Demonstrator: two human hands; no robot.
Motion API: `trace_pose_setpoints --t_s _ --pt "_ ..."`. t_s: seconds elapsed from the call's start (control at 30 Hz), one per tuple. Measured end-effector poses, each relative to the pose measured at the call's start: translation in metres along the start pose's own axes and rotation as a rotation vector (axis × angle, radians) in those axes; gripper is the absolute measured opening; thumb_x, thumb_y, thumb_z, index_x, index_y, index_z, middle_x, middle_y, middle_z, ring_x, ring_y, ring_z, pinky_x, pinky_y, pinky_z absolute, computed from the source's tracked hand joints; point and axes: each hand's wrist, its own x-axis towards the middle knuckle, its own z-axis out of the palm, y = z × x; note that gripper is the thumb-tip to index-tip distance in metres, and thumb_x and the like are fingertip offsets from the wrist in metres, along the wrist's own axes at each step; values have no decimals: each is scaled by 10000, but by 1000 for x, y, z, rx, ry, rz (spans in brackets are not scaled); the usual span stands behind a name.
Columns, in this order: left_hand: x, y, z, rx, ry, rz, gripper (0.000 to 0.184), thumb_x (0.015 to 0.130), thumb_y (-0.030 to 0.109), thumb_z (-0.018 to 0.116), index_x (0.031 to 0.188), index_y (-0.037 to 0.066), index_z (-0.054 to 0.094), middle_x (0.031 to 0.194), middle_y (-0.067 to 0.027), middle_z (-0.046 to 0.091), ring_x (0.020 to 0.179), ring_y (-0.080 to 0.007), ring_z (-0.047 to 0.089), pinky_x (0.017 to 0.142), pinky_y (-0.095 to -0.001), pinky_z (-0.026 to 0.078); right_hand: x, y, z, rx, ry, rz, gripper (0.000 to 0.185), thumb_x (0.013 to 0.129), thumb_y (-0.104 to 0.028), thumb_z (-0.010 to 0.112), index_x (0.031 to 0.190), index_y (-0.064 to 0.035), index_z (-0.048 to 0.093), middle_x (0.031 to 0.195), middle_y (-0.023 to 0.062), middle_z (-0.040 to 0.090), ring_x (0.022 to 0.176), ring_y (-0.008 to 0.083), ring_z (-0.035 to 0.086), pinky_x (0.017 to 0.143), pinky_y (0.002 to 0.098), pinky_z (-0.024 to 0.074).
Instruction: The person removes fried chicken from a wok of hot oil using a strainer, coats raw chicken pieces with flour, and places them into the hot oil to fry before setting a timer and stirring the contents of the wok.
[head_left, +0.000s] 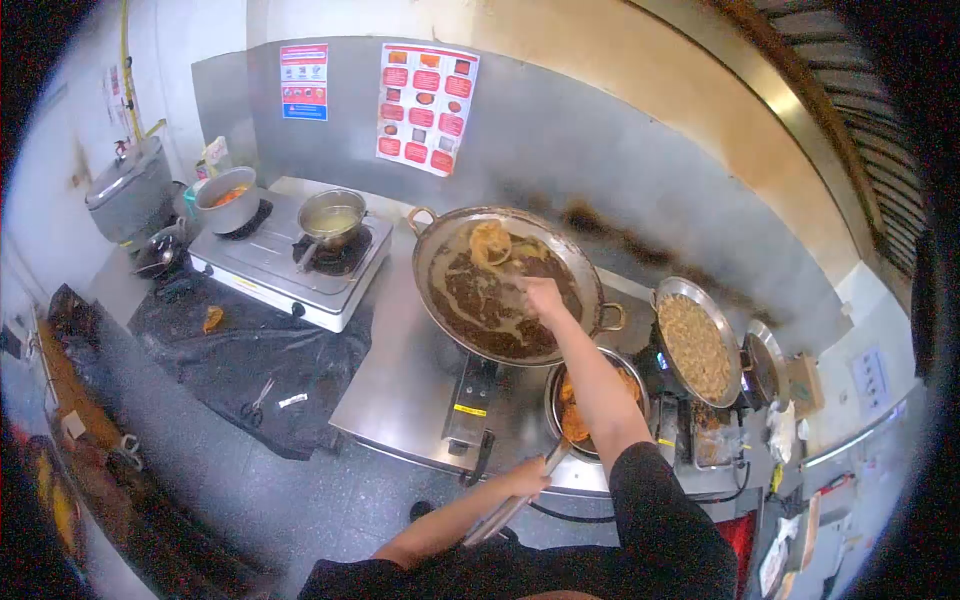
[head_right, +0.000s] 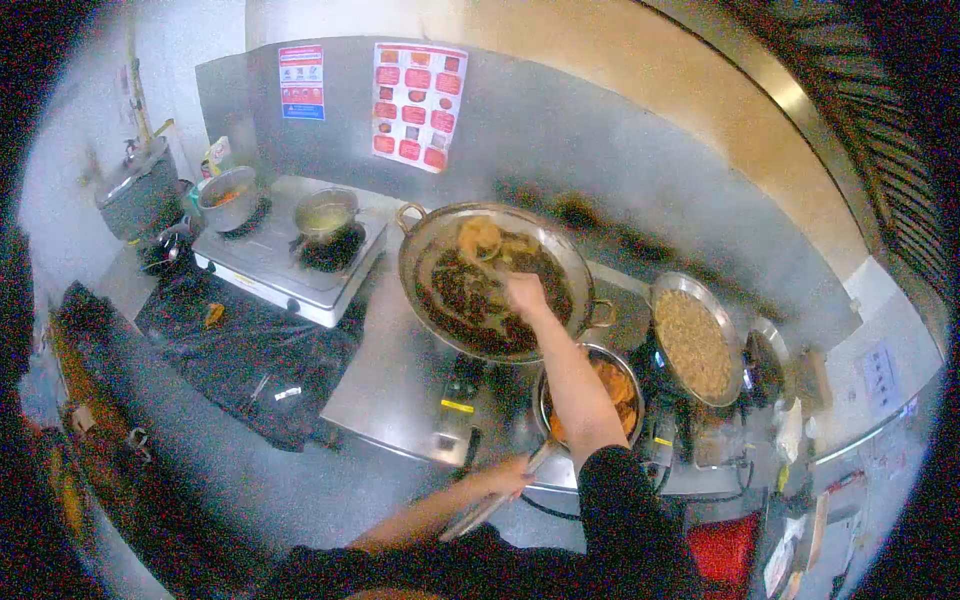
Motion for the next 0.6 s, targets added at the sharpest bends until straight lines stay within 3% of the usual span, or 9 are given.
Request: trace_pose_setpoints --t_s 0.2,0.3,0.33,0.37,0.4,0.5,0.53,0.6 --pt "9 -15 12 -80 50 23 333 817 141 572 1031 -79 443 675 -168 606 496 -238 613 480 -392 499 -45 -5 30 211 -172 70 381 863 -34 471 1232 -44 563 627 -11 475 461 69 376 389 221 273" --pt "4 -3 4 -15 45 27 346 814 155 579 1032 -80 450 695 -174 608 514 -244 620 490 -389 499 -76 -15 38 181 -115 163 235 890 -249 576 1025 -79 666 522 -43 437 393 76 354 358 245 257" --pt "7 -5 5 26 53 17 346 815 158 580 1031 -81 452 698 -175 608 519 -248 622 492 -389 498 -80 1 34 357 -172 136 231 880 -224 581 1035 -78 670 534 -40 465 395 68 371 351 238 245" --pt "13 -9 6 69 61 11 345 816 160 580 1029 -81 453 701 -176 607 525 -251 625 494 -388 498 -94 -10 29 336 -158 155 225 875 -214 583 1030 -78 672 538 -40 473 400 64 378 353 234 248" --pt "21 -19 5 -59 -46 -38 561 826 158 616 1237 -116 350 599 -118 591 460 -203 577 438 -364 479 -108 -21 22 314 -141 174 219 870 -204 585 1025 -78 674 543 -39 482 405 60 385 356 230 252" --pt "7 -4 1 48 9 30 337 828 170 588 1020 -74 457 700 -157 586 527 -224 596 501 -369 482 -130 -15 -11 355 -115 164 204 858 -191 593 1001 -79 686 547 -41 494 416 50 393 364 221 257" --pt "5 -12 4 -151 -10 57 299 836 158 595 995 -54 458 684 -133 571 517 -199 572 499 -360 473 -137 -8 -26 387 -105 151 199 854 -190 596 991 -80 690 548 -42 495 419 48 393 367 219 258" --pt "-9 16 -5 -33 15 34 290 840 143 596 1008 -46 455 689 -121 565 500 -194 561 479 -352 465 -161 -19 -66 288 -101 150 296 864 -97 521 1144 -44 602 650 -6 532 455 47 397 378 199 275"
